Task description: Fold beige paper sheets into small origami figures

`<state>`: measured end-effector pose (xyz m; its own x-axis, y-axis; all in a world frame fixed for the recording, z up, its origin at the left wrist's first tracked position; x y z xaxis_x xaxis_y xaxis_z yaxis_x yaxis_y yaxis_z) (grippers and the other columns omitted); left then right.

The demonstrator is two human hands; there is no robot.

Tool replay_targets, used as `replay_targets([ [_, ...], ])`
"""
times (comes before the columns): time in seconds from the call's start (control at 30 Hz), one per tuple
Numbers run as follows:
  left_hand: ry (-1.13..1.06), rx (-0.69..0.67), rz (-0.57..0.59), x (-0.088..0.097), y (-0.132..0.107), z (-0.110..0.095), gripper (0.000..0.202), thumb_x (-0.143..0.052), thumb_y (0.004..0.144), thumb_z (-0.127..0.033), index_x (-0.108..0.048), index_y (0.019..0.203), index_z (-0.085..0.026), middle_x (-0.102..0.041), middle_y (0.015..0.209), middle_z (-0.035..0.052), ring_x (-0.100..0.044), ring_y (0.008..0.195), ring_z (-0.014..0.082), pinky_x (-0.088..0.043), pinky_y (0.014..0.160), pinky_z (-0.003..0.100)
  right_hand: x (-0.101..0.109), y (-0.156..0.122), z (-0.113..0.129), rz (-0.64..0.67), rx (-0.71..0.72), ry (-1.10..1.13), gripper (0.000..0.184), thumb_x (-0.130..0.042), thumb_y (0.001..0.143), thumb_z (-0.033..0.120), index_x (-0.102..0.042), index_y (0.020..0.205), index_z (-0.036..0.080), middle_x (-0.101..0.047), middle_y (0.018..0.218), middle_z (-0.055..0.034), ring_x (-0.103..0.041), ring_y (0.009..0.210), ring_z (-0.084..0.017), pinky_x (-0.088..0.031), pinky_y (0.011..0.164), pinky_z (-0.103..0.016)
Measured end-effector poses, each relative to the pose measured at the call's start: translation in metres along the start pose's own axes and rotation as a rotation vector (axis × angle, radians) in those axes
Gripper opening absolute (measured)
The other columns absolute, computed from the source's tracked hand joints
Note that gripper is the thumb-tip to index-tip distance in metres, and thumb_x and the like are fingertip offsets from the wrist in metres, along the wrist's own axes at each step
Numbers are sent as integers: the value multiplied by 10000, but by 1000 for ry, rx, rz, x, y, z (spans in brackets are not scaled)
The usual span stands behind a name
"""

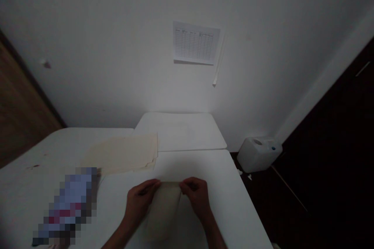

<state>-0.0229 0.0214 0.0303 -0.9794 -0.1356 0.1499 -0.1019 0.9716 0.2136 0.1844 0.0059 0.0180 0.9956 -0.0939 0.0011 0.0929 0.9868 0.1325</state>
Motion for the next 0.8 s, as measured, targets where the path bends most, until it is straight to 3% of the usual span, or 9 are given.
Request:
replay_targets([
  [0.2, -6, -1, 36, -2, 1, 4, 253, -703, 698, -444, -763, 697, -198, -746, 695, 45, -698, 638, 216, -573, 600, 260, -3, -2, 3, -11, -15, 90, 219, -729, 713, 376, -694, 653, 169, -596, 564, 6, -551, 574, -148, -449, 584, -251],
  [0.5, -19, 58, 58, -2, 2, 3, 276, -692, 704, -450, -748, 696, -180, -736, 682, 53, -690, 655, 223, -561, 611, 275, -7, 2, -5, 2, -13, 184, 368, -621, 819, 498, -684, 737, 145, -585, 589, -7, -549, 545, -140, -459, 535, -254],
  [0.8, -78, 140, 117, -5, 2, 10, 296, -703, 712, -451, -744, 741, -160, -731, 696, 62, -671, 645, 208, -528, 586, 259, -6, 5, -8, -54, -8, -70, 330, -654, 789, 460, -686, 715, 140, -631, 614, -33, -580, 569, -159, -473, 559, -257],
])
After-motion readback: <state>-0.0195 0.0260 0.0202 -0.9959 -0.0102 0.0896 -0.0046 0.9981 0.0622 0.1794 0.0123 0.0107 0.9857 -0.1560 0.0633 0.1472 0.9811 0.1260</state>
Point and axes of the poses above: each hand's wrist, its own y-axis towards the middle knuckle, its own x-axis out of the back of the hand, z = x × y, the point moved 2 cm from there along y, towards the middle knuckle
